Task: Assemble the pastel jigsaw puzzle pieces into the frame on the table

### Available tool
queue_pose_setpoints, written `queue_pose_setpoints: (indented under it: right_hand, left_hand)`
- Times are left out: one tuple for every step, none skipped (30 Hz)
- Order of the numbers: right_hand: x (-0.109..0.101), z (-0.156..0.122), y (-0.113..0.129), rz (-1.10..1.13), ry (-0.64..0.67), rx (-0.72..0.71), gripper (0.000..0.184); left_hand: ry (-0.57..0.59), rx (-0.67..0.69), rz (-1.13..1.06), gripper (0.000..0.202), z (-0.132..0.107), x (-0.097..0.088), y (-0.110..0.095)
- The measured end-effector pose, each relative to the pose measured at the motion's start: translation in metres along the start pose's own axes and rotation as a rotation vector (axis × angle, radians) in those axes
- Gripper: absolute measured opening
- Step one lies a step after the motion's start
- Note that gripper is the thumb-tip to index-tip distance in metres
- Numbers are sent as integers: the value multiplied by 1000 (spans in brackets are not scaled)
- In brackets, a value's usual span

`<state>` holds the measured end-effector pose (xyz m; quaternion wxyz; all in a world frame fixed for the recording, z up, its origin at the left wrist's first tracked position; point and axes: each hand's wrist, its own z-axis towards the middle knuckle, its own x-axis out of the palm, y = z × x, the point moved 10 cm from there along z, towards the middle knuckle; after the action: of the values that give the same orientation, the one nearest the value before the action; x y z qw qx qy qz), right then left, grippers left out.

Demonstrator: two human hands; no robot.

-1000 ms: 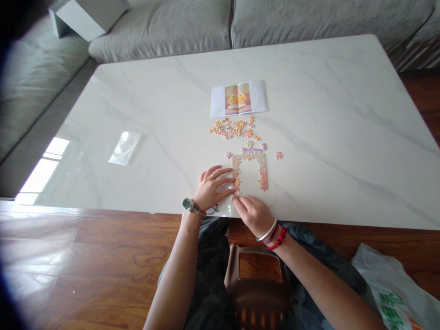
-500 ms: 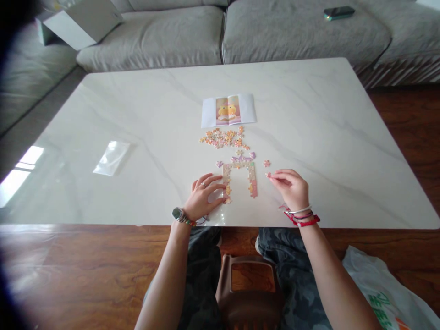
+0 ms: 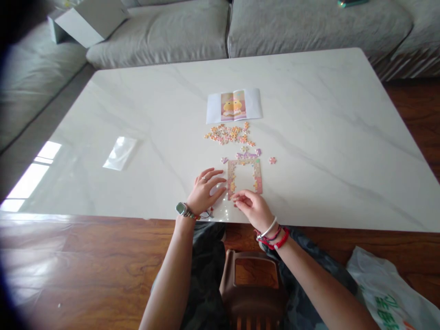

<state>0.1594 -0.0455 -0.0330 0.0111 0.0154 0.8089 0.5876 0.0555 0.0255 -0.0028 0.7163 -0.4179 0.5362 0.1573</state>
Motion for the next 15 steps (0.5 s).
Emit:
queue_pose_setpoints:
  right_hand:
    - [0,1,-3,-21,-15,12,17]
    - [-1,1,-6,-55,-28,24,17]
    - [-2,1,-8,-97,-39,36,17]
    - [-3,2,-10,-143,-44,44,16]
    - [-3,1,-10,-187,-49,47,15]
    - [-3,1,-9,-223,-55,41,15]
    - [-3,0,-8,-249,-60,31,14]
    - [-2,-1,-6,-267,-66,19,14]
    - [-1,-1,-4,-279,-70,9,14]
    - [0,-2,-3,-287,-71,1,13]
    - [0,-2,-2,-291,-67,-5,13]
    - [-2,-1,-1,-294,-64,-14,13]
    - [-7,1,1,-297,-76,-28,13]
    - [-18,4,4,-302,-109,-50,15]
    - [-32,7,8,-312,-160,-80,17]
  left_hand:
    - [4,4,-3,23,0,0,0]
    - [10,7,-5,23,0,1,0]
    - [15,8,-8,23,-1,1,-1]
    - [20,9,-10,23,-1,1,-1]
    - [23,9,-12,23,-1,0,-1]
    - [26,10,-15,23,-1,0,-2]
    - [29,12,-18,23,-1,0,-2]
    - [33,12,-21,23,-1,0,-3]
    - [38,12,-24,23,-1,0,-4]
    - [45,10,-27,24,-1,1,-4]
    - [51,8,-29,24,-1,1,-4]
    - [55,6,-31,24,-2,1,-3]
    - [54,3,-31,24,-2,1,-2]
    - [45,-2,-29,24,-3,0,-1]
    - [30,-9,-25,23,-3,-2,2]
